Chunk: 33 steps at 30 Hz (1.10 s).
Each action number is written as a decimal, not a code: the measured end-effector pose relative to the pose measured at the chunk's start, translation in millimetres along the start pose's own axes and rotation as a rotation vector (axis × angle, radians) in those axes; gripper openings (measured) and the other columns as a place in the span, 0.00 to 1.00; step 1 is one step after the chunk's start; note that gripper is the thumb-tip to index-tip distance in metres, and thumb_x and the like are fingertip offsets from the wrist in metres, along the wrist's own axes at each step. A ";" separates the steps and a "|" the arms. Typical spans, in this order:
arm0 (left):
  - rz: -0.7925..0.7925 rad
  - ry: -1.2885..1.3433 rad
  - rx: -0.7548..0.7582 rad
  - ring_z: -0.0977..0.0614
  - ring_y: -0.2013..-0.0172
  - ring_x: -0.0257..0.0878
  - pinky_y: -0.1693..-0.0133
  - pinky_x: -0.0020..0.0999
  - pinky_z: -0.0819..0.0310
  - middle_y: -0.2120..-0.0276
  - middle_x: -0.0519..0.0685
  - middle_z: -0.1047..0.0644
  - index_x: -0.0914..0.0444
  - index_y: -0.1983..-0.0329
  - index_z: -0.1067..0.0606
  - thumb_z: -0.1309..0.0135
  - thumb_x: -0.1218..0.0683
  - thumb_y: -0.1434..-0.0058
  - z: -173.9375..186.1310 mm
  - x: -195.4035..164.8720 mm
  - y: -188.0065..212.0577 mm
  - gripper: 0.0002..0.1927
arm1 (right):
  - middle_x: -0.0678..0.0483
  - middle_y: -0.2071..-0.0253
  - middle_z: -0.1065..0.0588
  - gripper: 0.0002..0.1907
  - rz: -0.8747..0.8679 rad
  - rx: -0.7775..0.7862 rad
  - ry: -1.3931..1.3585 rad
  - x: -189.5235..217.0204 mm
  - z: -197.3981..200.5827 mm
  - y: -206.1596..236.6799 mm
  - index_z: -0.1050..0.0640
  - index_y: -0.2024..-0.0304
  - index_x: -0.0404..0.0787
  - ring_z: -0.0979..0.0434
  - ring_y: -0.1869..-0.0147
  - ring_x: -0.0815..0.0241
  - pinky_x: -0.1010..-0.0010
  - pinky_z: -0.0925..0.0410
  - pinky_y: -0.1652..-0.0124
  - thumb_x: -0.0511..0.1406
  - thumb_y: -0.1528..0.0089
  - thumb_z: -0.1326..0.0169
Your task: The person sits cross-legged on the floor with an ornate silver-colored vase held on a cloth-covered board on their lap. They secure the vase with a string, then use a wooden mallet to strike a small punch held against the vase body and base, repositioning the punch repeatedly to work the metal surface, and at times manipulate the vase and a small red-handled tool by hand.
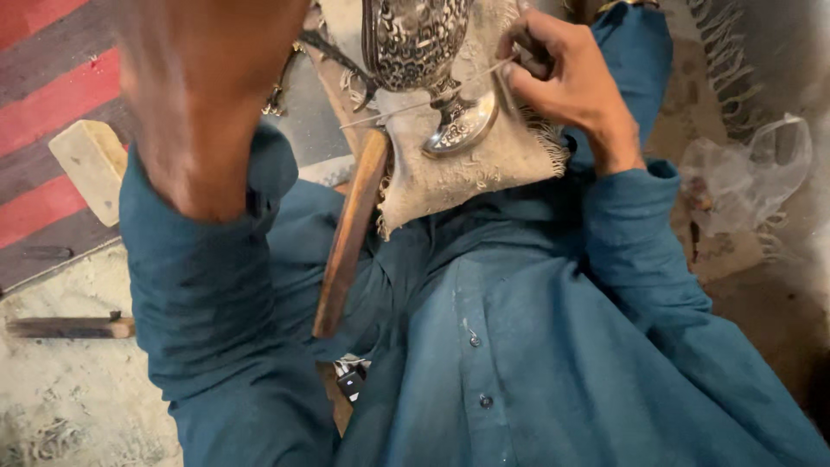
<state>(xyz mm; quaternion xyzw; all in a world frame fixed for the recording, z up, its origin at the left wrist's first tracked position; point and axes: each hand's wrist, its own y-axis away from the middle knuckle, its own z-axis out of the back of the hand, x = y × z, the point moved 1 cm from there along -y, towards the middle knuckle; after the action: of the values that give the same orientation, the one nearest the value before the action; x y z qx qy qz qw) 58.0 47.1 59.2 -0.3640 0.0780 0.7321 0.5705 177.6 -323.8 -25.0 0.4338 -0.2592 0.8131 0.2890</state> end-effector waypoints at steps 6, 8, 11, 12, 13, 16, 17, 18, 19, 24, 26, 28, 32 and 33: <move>-0.216 0.031 0.001 0.19 0.55 0.49 0.53 0.42 0.26 0.56 0.56 0.21 0.68 0.44 0.29 0.43 0.59 0.26 13.6 -38.5 37.0 0.12 | 0.59 0.73 0.39 0.08 0.008 -0.017 0.006 -11.3 6.3 12.2 0.22 0.55 0.34 0.45 0.69 0.69 0.72 0.47 0.69 0.33 0.29 0.37; -0.319 -0.065 0.215 0.19 0.55 0.49 0.53 0.42 0.26 0.56 0.56 0.21 0.68 0.44 0.29 0.43 0.59 0.27 14.7 -50.4 40.2 0.12 | 0.59 0.74 0.39 0.07 -0.013 -0.038 -0.072 -6.8 2.8 14.5 0.21 0.55 0.34 0.45 0.70 0.70 0.72 0.48 0.69 0.32 0.29 0.38; -0.320 -0.054 0.171 0.19 0.56 0.49 0.53 0.42 0.26 0.56 0.56 0.21 0.68 0.45 0.29 0.43 0.60 0.27 35.5 -67.8 43.6 0.12 | 0.58 0.75 0.41 0.06 0.009 -0.058 -0.071 6.1 0.2 10.6 0.22 0.55 0.34 0.45 0.73 0.70 0.73 0.49 0.72 0.32 0.27 0.39; -0.298 -0.001 0.127 0.19 0.56 0.49 0.54 0.42 0.26 0.56 0.56 0.21 0.68 0.45 0.29 0.43 0.60 0.27 49.7 -74.7 48.0 0.12 | 0.57 0.75 0.40 0.07 0.023 -0.051 -0.053 11.3 -0.4 8.1 0.23 0.56 0.33 0.44 0.73 0.69 0.73 0.47 0.72 0.31 0.27 0.39; -0.276 0.049 0.091 0.19 0.56 0.49 0.54 0.42 0.26 0.56 0.56 0.21 0.68 0.45 0.29 0.43 0.60 0.27 63.6 -81.7 51.1 0.11 | 0.57 0.75 0.39 0.08 0.032 -0.053 -0.030 16.5 -1.7 5.5 0.24 0.58 0.33 0.43 0.72 0.68 0.73 0.46 0.71 0.31 0.26 0.40; -0.272 0.119 0.032 0.19 0.56 0.49 0.54 0.43 0.26 0.57 0.56 0.21 0.68 0.45 0.29 0.43 0.60 0.27 87.7 -105.9 62.2 0.11 | 0.53 0.70 0.35 0.05 0.088 -0.047 0.028 30.1 -7.7 3.5 0.25 0.56 0.32 0.37 0.70 0.65 0.70 0.41 0.69 0.30 0.27 0.43; -0.295 0.124 0.025 0.19 0.56 0.49 0.54 0.43 0.26 0.57 0.56 0.21 0.68 0.45 0.29 0.43 0.60 0.27 87.7 -114.6 65.3 0.11 | 0.51 0.68 0.33 0.04 0.123 -0.033 0.045 33.3 -8.7 3.1 0.24 0.54 0.32 0.35 0.69 0.63 0.68 0.40 0.68 0.29 0.27 0.44; -0.338 0.121 0.008 0.19 0.56 0.49 0.54 0.43 0.26 0.57 0.56 0.21 0.68 0.46 0.29 0.43 0.60 0.27 85.6 -124.5 69.7 0.11 | 0.50 0.66 0.31 0.04 0.154 -0.060 0.118 34.9 -8.8 3.2 0.25 0.53 0.34 0.32 0.66 0.60 0.67 0.37 0.66 0.29 0.27 0.44; -0.388 0.123 -0.009 0.19 0.57 0.49 0.55 0.43 0.26 0.57 0.56 0.21 0.68 0.46 0.29 0.43 0.60 0.27 81.4 -133.4 72.5 0.11 | 0.50 0.64 0.29 0.04 0.196 -0.085 0.189 35.8 -9.5 2.1 0.26 0.51 0.35 0.28 0.62 0.57 0.65 0.34 0.63 0.29 0.27 0.44; -0.726 0.078 0.214 0.20 0.57 0.50 0.55 0.43 0.26 0.57 0.56 0.21 0.68 0.46 0.29 0.43 0.61 0.27 62.5 -169.3 66.9 0.10 | 0.49 0.59 0.25 0.04 0.280 -0.133 0.368 29.2 -4.7 5.8 0.26 0.50 0.38 0.23 0.57 0.52 0.62 0.30 0.58 0.30 0.27 0.44; -0.875 -0.010 0.330 0.20 0.57 0.50 0.56 0.43 0.26 0.57 0.56 0.21 0.68 0.47 0.29 0.43 0.61 0.27 44.2 -174.9 50.8 0.10 | 0.50 0.59 0.24 0.05 0.257 -0.136 0.352 26.5 -2.5 17.1 0.25 0.50 0.39 0.23 0.57 0.51 0.61 0.30 0.58 0.31 0.28 0.44; -0.981 -0.090 0.393 0.20 0.58 0.50 0.56 0.43 0.27 0.58 0.55 0.21 0.68 0.47 0.28 0.43 0.61 0.27 22.3 -178.5 32.7 0.10 | 0.50 0.59 0.24 0.06 0.188 -0.153 0.294 24.2 -1.2 29.2 0.25 0.51 0.40 0.22 0.57 0.51 0.61 0.29 0.58 0.31 0.30 0.44; -1.108 -0.136 0.498 0.20 0.58 0.50 0.56 0.44 0.27 0.58 0.55 0.21 0.68 0.47 0.28 0.43 0.61 0.28 -10.2 -175.9 0.3 0.10 | 0.51 0.59 0.23 0.08 0.106 -0.144 0.213 27.2 -12.4 39.2 0.24 0.52 0.42 0.21 0.58 0.50 0.60 0.28 0.58 0.31 0.34 0.43; -1.104 -0.130 0.489 0.20 0.58 0.50 0.57 0.44 0.27 0.58 0.55 0.21 0.68 0.48 0.28 0.43 0.61 0.28 -8.2 -170.1 -5.4 0.09 | 0.51 0.59 0.23 0.09 0.125 -0.115 0.215 31.0 -18.3 37.2 0.24 0.52 0.42 0.21 0.58 0.49 0.60 0.28 0.58 0.31 0.35 0.43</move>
<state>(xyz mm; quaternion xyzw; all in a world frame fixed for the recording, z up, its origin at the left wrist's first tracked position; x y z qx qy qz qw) 80.7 -87.9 160.7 -0.1636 0.0087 0.3093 0.9368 127.4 -329.9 -13.8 0.3100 -0.2997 0.8551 0.2880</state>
